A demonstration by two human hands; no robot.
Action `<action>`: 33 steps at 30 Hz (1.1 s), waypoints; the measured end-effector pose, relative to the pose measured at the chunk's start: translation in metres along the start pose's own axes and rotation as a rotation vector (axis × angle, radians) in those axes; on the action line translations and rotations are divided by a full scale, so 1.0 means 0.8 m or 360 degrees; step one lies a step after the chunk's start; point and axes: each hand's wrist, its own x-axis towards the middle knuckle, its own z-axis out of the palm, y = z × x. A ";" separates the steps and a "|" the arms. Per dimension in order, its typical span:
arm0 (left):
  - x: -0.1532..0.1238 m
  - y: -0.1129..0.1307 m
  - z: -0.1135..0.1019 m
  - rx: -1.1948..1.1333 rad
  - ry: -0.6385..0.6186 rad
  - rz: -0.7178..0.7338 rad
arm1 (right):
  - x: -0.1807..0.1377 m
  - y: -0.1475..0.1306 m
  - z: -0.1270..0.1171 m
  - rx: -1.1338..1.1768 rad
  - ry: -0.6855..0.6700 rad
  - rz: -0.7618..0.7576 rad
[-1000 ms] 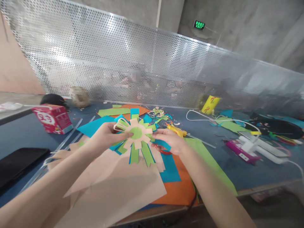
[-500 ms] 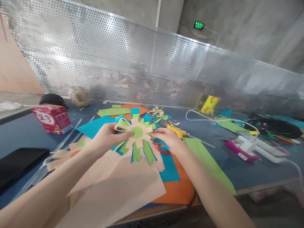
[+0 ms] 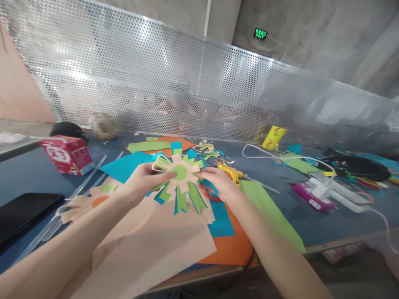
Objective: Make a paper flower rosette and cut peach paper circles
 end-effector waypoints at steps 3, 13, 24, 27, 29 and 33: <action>0.003 -0.003 -0.002 -0.0021 -0.0007 -0.0027 | 0.001 0.001 -0.001 0.0063 -0.0063 -0.0002; 0.006 -0.004 -0.003 -0.0016 -0.0049 0.0011 | -0.004 -0.001 0.002 0.0089 -0.0109 -0.0040; 0.001 0.000 0.001 0.0042 0.0029 0.0072 | -0.002 -0.001 -0.001 -0.0148 -0.0042 -0.0018; 0.003 -0.001 0.000 0.0057 0.0019 0.0082 | -0.004 -0.003 0.000 -0.0177 -0.0005 -0.0013; 0.004 -0.003 -0.001 0.0047 0.0010 0.0091 | -0.005 -0.004 0.001 -0.0203 0.0014 -0.0023; 0.005 -0.005 -0.002 -0.0015 0.0019 0.0078 | -0.008 -0.008 0.000 -0.0199 0.0063 -0.0028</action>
